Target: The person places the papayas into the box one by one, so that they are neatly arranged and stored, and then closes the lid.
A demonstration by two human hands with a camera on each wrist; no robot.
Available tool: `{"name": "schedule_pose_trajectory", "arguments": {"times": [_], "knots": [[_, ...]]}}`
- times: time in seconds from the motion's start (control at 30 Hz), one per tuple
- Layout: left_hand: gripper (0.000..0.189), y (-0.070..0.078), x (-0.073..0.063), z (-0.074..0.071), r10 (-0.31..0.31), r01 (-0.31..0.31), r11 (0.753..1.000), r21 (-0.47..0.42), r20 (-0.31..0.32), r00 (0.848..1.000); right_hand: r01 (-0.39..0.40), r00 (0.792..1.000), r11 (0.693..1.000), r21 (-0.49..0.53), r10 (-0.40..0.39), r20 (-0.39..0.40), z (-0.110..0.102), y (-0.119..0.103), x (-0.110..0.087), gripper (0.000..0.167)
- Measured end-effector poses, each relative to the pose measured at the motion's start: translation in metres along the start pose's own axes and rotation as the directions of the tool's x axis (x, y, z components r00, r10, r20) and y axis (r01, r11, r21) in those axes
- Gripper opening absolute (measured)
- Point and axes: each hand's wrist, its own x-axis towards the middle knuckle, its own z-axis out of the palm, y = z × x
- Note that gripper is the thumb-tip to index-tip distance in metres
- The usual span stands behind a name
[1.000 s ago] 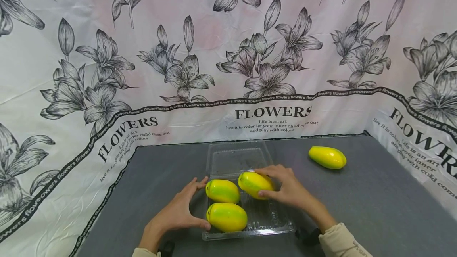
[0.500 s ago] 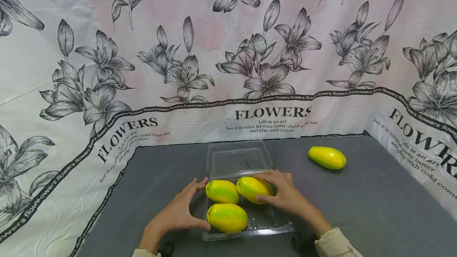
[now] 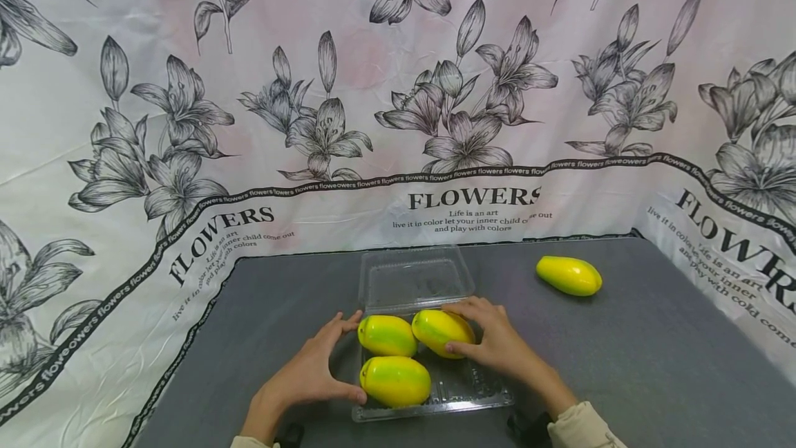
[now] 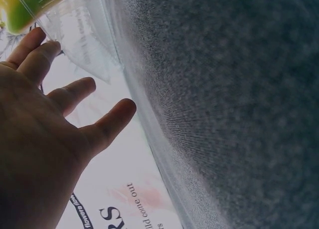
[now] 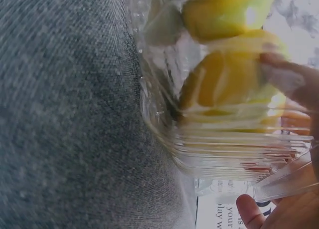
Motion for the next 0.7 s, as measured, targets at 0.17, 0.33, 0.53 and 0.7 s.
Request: {"name": "schedule_pose_trajectory", "arguments": {"times": [0.17, 0.33, 0.53, 0.7], "knots": [[0.101, -0.0011, 0.0009, 0.0000, 0.000, 0.000, 1.000, -0.002, 0.003, 1.000, 0.019, 1.000, 1.000, -0.007, -0.020, -0.021, 0.0000, -0.0011, -0.0009, 0.063], [0.101, -0.0020, 0.0010, 0.0005, 0.003, -0.003, 1.000, -0.007, 0.005, 1.000, 0.039, 0.998, 0.999, -0.009, -0.039, -0.042, 0.0009, -0.0024, -0.0020, 0.062], [0.100, -0.0019, 0.0002, 0.0007, 0.006, -0.006, 1.000, -0.008, 0.005, 1.000, 0.030, 0.999, 0.999, 0.011, -0.030, -0.033, -0.0008, -0.0030, -0.0037, 0.062], [0.100, -0.0013, 0.0008, 0.0005, 0.006, -0.006, 1.000, -0.011, 0.003, 1.000, 0.037, 0.999, 0.999, 0.037, -0.035, -0.041, -0.0045, -0.0009, -0.0048, 0.062]]}}
